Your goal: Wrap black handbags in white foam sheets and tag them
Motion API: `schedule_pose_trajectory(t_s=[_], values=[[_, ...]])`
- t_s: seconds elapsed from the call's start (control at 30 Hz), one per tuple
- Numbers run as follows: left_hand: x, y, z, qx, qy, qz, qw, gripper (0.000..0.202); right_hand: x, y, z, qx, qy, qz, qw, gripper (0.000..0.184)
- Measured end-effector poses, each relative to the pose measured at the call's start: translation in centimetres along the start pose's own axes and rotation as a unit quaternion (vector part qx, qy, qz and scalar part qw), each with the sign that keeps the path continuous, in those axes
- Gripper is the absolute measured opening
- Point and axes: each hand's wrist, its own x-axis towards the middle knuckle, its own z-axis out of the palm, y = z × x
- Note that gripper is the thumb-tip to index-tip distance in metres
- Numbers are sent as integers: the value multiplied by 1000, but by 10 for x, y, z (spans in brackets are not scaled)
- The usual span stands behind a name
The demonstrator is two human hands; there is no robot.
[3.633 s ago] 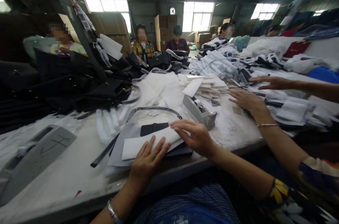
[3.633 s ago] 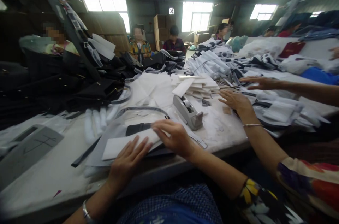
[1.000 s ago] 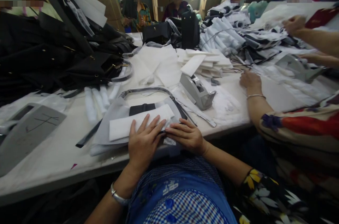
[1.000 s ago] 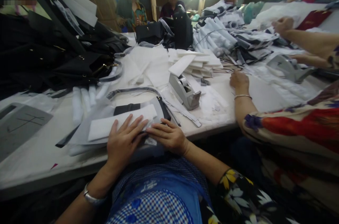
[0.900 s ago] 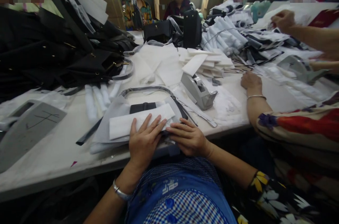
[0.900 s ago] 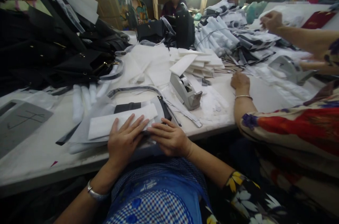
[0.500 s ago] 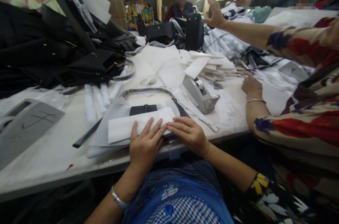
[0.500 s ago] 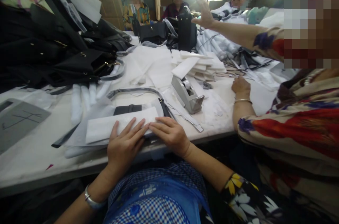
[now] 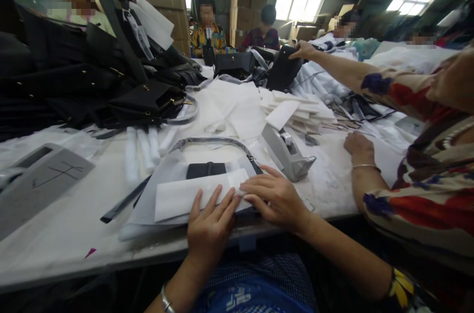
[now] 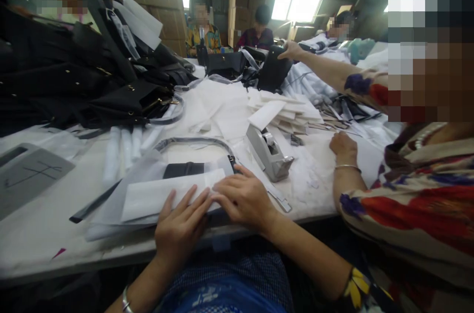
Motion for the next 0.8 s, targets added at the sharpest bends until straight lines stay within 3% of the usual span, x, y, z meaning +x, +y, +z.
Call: schedule_pose_trajectory(t_s=[0.13,0.2,0.27,0.53,0.63,0.7,0.77,0.8], values=[[-1,2,2,-1,14,-12,1000,32,50,24,20,-54,-127,21,990,43],[-2,4,4,-9,19,-25,999,31,61,34,34,-67,-205,40,976,49],[-3,4,6,-20,30,-37,999,30,62,38,41,-76,-244,55,965,50],[-3,5,9,-33,42,-50,997,29,72,26,37,-174,-304,126,928,45],[-4,4,11,-32,58,-49,997,29,82,35,36,-172,-328,114,922,49],[-3,4,9,-28,39,-41,998,30,82,41,30,-147,-338,93,925,43],[-2,3,6,-22,19,-29,999,31,69,41,19,-100,-287,75,950,34],[-1,3,4,-20,14,-25,999,31,58,38,12,-68,-226,65,969,29]])
